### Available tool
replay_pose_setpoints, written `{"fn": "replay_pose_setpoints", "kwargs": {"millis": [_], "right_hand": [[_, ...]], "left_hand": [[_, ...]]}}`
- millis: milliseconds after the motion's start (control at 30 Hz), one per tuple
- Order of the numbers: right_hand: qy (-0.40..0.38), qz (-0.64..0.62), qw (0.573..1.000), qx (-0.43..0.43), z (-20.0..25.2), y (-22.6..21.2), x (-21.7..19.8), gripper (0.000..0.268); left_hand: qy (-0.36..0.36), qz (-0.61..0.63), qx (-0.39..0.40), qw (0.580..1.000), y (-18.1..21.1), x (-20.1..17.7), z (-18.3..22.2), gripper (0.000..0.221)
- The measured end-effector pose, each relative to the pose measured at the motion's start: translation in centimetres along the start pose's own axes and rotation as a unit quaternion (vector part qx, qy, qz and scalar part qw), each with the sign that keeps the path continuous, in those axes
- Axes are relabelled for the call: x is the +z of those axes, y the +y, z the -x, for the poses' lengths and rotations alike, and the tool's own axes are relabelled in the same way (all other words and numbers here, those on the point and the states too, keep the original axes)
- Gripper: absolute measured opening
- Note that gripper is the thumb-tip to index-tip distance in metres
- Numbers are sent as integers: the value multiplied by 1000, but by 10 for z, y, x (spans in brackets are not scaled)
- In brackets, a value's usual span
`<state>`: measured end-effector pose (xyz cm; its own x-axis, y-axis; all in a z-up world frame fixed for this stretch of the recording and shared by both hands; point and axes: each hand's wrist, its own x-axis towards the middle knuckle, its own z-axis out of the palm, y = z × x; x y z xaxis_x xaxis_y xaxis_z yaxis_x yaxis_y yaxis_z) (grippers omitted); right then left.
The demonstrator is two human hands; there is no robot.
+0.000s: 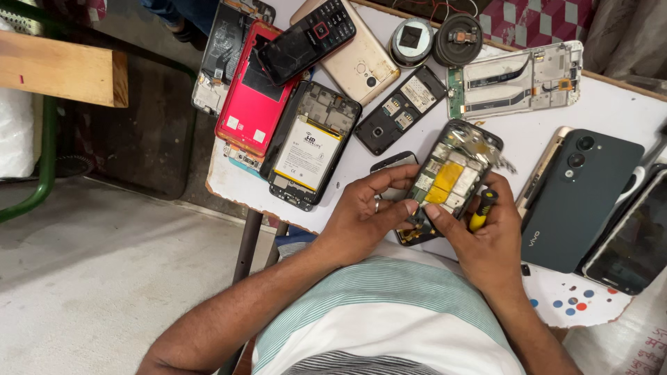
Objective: The person uses a yellow-handled screwdriver to remove screws from a disassembled smartphone chassis. They repeatedly loosen and remove screws from the internal frame while holding the device steady with the other hand. The workspace contains multiple other disassembled phones and parts.
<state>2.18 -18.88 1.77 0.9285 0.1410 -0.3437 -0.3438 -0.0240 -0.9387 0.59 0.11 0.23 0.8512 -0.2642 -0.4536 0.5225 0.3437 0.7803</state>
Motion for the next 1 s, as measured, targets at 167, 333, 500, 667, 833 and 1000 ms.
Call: {"fn": "replay_pose_setpoints", "kwargs": {"millis": [167,333,500,667,833,1000], "right_hand": [[53,136,989,-5,6,6,-4,54],[34,106,994,1,12,9,-10,46],[2,128,992,10,14,12,-10,48],[19,167,986,-10,17,6,-9,31],[7,197,980,-14,19,-2,-6,32],[-16,156,988,-14,10,-5,-1,17]], "left_hand": [[-23,20,16,999,2,-3,1,64],[-4,-2,24,1000,3,-4,1,57],[12,-19,57,998,4,-6,3,58],[18,-30,82,996,5,-2,5,59],[9,-8,56,998,3,-1,7,64],[8,42,10,999,-2,-4,5,52]]}}
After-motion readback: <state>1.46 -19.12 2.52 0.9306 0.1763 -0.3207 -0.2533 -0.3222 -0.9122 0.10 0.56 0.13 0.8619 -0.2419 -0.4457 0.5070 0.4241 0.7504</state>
